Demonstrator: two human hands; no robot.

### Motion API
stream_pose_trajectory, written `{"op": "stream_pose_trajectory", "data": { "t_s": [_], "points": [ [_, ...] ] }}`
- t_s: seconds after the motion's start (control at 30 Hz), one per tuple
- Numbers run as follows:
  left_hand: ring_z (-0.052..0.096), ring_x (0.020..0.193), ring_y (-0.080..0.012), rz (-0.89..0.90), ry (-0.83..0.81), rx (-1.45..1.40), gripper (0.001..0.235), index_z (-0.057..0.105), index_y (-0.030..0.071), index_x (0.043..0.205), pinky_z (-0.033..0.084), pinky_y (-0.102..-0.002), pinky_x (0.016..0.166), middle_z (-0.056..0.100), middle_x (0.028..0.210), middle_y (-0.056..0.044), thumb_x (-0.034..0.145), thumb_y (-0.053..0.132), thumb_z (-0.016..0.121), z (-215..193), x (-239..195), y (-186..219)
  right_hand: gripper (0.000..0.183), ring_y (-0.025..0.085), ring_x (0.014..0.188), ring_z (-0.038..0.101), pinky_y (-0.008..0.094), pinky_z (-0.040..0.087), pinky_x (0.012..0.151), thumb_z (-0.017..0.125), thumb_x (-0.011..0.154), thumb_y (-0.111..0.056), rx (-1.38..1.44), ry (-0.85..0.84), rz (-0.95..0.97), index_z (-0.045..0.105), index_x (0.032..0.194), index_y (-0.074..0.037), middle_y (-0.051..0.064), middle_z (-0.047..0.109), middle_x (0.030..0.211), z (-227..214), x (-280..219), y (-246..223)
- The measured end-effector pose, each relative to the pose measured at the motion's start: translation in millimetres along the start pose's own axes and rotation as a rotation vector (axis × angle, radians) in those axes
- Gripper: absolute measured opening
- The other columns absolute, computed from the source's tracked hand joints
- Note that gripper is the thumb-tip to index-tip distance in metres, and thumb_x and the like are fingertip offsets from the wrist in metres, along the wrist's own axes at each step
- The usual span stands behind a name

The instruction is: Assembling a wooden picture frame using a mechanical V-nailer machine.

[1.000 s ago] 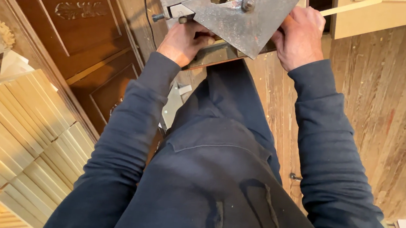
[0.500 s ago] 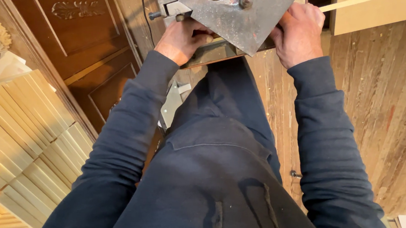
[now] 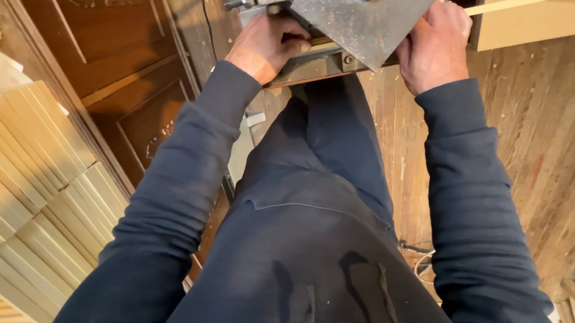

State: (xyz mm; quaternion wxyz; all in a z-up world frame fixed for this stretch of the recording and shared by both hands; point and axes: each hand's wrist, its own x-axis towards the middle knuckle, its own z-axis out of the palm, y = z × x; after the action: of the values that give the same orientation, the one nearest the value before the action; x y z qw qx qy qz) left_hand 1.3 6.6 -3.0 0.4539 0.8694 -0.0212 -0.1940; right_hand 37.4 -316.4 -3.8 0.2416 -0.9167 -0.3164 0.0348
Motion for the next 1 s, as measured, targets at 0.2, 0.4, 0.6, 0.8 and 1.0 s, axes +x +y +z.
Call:
{"op": "stream_pose_trajectory", "data": {
  "t_s": [0.2, 0.4, 0.6, 0.8, 1.0],
  "points": [
    [0.068, 0.091, -0.0388, 0.021, 0.028, 0.033, 0.021, 0.079, 0.007, 0.100, 0.053, -0.046, 0.082, 0.074, 0.094, -0.019, 0.088, 0.023, 0.077, 1.7, -1.1, -8.0, 0.022, 0.037, 0.113, 0.052, 0.049, 0.038, 0.108, 0.068, 0.100, -0.004, -0.055, 0.012, 0.000, 0.069, 0.122, -0.008, 0.014, 0.057, 0.122, 2.8, -0.2, -3.1],
    [0.070, 0.090, -0.0383, 0.058, 0.052, 0.061, 0.020, 0.080, 0.007, 0.101, 0.054, -0.046, 0.080, 0.075, 0.093, -0.018, 0.087, 0.021, 0.076, 3.5, -5.6, -10.0, 0.027, 0.038, 0.113, 0.052, 0.049, 0.039, 0.108, 0.063, 0.099, -0.003, -0.014, -0.013, 0.019, 0.069, 0.125, -0.008, 0.014, 0.058, 0.124, 4.9, -3.9, -4.4],
    [0.071, 0.090, -0.0361, 0.007, 0.058, 0.038, 0.020, 0.080, 0.008, 0.102, 0.056, -0.043, 0.082, 0.075, 0.093, -0.017, 0.087, 0.022, 0.076, 0.3, -9.0, -3.3, 0.025, 0.038, 0.115, 0.051, 0.049, 0.038, 0.109, 0.063, 0.101, -0.005, -0.053, 0.012, -0.018, 0.065, 0.126, -0.007, 0.015, 0.057, 0.125, 9.8, -6.2, 0.9],
    [0.071, 0.091, -0.0345, 0.050, 0.064, 0.038, 0.019, 0.080, 0.008, 0.102, 0.056, -0.043, 0.082, 0.077, 0.095, -0.014, 0.087, 0.019, 0.075, 1.0, -8.1, -7.1, 0.030, 0.043, 0.123, 0.055, 0.053, 0.041, 0.101, 0.065, 0.101, -0.011, 0.075, -0.006, 0.027, 0.065, 0.130, -0.006, 0.018, 0.065, 0.127, -1.3, 6.6, -14.6],
    [0.071, 0.088, -0.0350, 0.080, 0.023, 0.080, 0.015, 0.080, 0.013, 0.100, 0.056, -0.044, 0.081, 0.076, 0.094, -0.014, 0.089, 0.021, 0.072, 11.0, 5.4, -28.5, 0.030, 0.041, 0.118, 0.054, 0.050, 0.043, 0.103, 0.068, 0.099, -0.008, -0.153, 0.055, -0.131, 0.064, 0.128, -0.003, 0.019, 0.062, 0.126, 2.8, 11.0, -3.3]
  ]
}}
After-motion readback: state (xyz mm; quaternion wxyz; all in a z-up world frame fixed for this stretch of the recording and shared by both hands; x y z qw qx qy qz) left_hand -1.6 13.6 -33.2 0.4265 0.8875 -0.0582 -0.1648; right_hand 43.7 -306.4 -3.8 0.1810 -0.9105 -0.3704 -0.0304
